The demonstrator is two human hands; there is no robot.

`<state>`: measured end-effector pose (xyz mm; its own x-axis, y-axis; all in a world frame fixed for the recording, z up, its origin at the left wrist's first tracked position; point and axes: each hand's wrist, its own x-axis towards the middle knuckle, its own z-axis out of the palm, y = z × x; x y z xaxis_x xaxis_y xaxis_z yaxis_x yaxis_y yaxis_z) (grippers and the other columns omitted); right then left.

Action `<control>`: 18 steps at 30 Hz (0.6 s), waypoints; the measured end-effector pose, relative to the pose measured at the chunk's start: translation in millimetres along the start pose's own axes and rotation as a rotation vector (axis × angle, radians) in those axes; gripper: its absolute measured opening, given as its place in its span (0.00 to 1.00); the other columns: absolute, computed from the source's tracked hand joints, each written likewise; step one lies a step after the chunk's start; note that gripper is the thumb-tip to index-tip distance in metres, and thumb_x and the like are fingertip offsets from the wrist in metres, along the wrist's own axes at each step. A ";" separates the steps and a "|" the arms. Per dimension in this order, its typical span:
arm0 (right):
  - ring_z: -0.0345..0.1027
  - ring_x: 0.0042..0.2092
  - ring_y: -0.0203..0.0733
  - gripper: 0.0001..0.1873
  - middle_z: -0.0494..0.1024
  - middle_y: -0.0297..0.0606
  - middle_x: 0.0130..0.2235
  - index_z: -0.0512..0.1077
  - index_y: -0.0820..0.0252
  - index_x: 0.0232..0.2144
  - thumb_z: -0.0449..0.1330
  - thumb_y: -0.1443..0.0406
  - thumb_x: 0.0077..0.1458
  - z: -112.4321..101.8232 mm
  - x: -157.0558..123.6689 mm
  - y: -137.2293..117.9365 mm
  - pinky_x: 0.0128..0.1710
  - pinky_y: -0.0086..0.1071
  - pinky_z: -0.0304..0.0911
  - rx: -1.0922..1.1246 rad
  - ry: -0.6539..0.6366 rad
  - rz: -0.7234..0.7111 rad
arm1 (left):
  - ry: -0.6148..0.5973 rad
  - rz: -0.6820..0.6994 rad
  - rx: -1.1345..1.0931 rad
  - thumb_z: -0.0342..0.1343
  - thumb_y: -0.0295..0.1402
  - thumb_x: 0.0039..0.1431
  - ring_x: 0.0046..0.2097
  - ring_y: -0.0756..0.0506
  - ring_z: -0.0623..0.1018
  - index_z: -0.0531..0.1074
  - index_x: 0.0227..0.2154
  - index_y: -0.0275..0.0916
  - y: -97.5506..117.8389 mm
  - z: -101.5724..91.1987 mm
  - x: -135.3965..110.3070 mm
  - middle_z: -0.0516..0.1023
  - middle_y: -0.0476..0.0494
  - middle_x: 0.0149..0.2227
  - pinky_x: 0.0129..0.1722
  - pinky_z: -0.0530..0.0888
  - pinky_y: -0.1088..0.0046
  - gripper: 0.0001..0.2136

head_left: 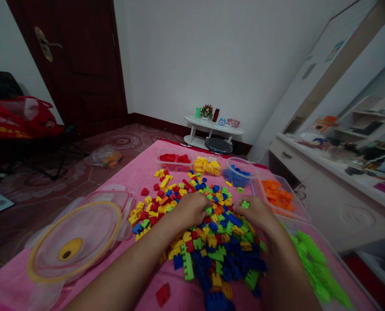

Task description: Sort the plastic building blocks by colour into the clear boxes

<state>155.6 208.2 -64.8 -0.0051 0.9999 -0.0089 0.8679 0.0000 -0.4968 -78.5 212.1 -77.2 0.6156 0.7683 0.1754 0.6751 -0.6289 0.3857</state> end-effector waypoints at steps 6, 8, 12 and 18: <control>0.71 0.37 0.42 0.19 0.79 0.30 0.35 0.79 0.44 0.30 0.64 0.68 0.31 -4.1 -16.3 -15.5 0.33 0.29 0.60 -0.322 -0.282 0.047 | 0.247 -0.142 -0.286 0.54 0.34 0.52 0.37 0.45 0.76 0.74 0.46 0.41 -15.3 -7.1 4.9 0.79 0.44 0.37 0.38 0.70 0.72 0.17; 0.72 0.39 0.45 0.21 0.79 0.31 0.37 0.78 0.41 0.32 0.67 0.65 0.29 2.1 -17.8 -25.3 0.35 0.31 0.60 -0.385 -0.262 0.065 | 0.276 -0.176 -0.415 0.54 0.35 0.52 0.33 0.47 0.75 0.74 0.46 0.39 -18.7 -5.8 7.1 0.78 0.45 0.32 0.33 0.69 0.74 0.17; 0.71 0.42 0.49 0.19 0.79 0.34 0.39 0.78 0.41 0.31 0.69 0.60 0.29 18.0 -16.9 -42.5 0.36 0.34 0.60 -0.470 -0.229 0.065 | 0.317 -0.199 -0.631 0.56 0.34 0.50 0.30 0.50 0.72 0.75 0.42 0.36 -22.1 0.2 10.4 0.75 0.47 0.28 0.30 0.67 0.76 0.16; 0.72 0.37 0.42 0.07 0.79 0.32 0.33 0.78 0.46 0.25 0.62 0.64 0.40 15.1 -15.4 -48.0 0.32 0.30 0.58 -0.423 -0.173 0.071 | 0.289 -0.257 -0.981 0.56 0.35 0.49 0.24 0.54 0.67 0.73 0.43 0.33 -22.7 2.8 13.4 0.69 0.51 0.25 0.25 0.65 0.79 0.18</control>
<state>106.5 192.7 -54.0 0.0098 0.9813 -0.1925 0.9953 -0.0280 -0.0924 -84.4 236.3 -86.2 0.2930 0.9453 0.1435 0.0675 -0.1701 0.9831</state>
